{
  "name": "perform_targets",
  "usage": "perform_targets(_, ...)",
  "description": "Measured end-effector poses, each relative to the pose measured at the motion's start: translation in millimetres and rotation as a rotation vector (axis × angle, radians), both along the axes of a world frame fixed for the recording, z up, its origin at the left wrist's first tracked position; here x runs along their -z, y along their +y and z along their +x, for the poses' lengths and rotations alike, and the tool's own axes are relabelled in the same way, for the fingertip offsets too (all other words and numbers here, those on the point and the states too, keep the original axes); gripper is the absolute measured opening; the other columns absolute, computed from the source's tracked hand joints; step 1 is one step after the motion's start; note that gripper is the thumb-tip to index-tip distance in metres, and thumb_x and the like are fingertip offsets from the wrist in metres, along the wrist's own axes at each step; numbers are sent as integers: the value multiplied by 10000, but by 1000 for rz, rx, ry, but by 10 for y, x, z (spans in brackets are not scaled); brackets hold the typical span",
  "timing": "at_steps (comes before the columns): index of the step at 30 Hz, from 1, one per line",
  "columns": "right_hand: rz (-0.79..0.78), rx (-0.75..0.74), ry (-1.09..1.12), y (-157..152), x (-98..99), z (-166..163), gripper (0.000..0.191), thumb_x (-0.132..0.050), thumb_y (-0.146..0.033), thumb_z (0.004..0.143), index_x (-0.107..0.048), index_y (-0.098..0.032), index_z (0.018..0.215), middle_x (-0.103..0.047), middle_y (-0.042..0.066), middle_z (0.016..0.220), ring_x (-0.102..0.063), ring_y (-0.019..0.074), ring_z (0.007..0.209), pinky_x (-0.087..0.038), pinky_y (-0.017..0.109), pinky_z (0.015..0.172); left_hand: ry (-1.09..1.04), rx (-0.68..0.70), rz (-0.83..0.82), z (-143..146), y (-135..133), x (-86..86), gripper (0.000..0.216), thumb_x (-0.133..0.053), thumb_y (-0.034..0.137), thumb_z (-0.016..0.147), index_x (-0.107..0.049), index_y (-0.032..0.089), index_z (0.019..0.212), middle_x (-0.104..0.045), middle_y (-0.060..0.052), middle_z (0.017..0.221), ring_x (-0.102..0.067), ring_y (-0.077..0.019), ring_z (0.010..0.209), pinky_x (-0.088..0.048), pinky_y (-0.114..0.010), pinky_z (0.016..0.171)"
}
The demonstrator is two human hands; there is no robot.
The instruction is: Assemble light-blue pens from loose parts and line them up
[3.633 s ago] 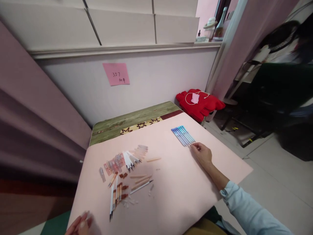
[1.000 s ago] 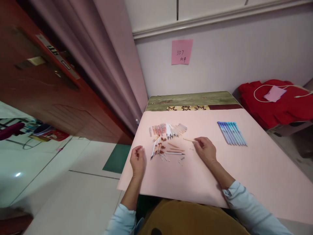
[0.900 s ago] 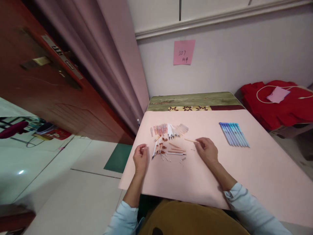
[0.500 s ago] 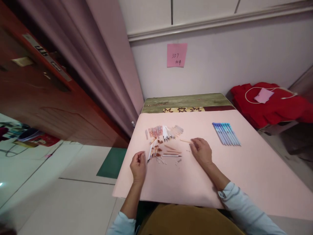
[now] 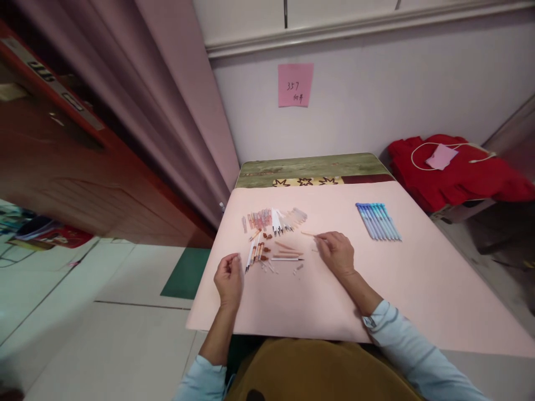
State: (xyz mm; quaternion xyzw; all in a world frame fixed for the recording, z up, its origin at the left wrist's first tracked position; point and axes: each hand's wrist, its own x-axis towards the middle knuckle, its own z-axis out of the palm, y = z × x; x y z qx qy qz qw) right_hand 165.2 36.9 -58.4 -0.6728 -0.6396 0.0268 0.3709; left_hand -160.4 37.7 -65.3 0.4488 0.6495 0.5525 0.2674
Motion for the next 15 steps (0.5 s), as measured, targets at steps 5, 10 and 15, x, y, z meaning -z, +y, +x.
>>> perform_targets(5, 8, 53, 90, 13, 34, 26, 274, -486, -389, 922, -707, -230, 888, -681, 58, 880, -571, 225, 850, -412, 338, 792, 54, 47, -52, -9, 145, -51, 309, -636, 400, 765, -669, 153, 949, -613, -7, 705, -530, -131, 603, -449, -250, 594)
perform_targets(10, 13, 62, 96, 6, 55, 37, 278, -493, -396, 914, -712, -228, 879, -684, 58, 879, -573, 227, 853, -411, 343, 796, 285, 74, -68, -7, 501, -260, 215, -647, 328, 727, -696, 168, 861, -657, -41, 839, -522, -133, 625, -453, -281, 684)
perform_targets(15, -11, 83, 32, 30, 76, 42, 267, -491, -363, 910, -714, -225, 960, -671, 67, 924, -558, 228, 894, -387, 356, 834, 317, 96, -51, 130, 639, -372, 169, -641, 303, 737, -692, 161, 813, -653, -49, 844, -531, -136, 633, -449, -286, 697)
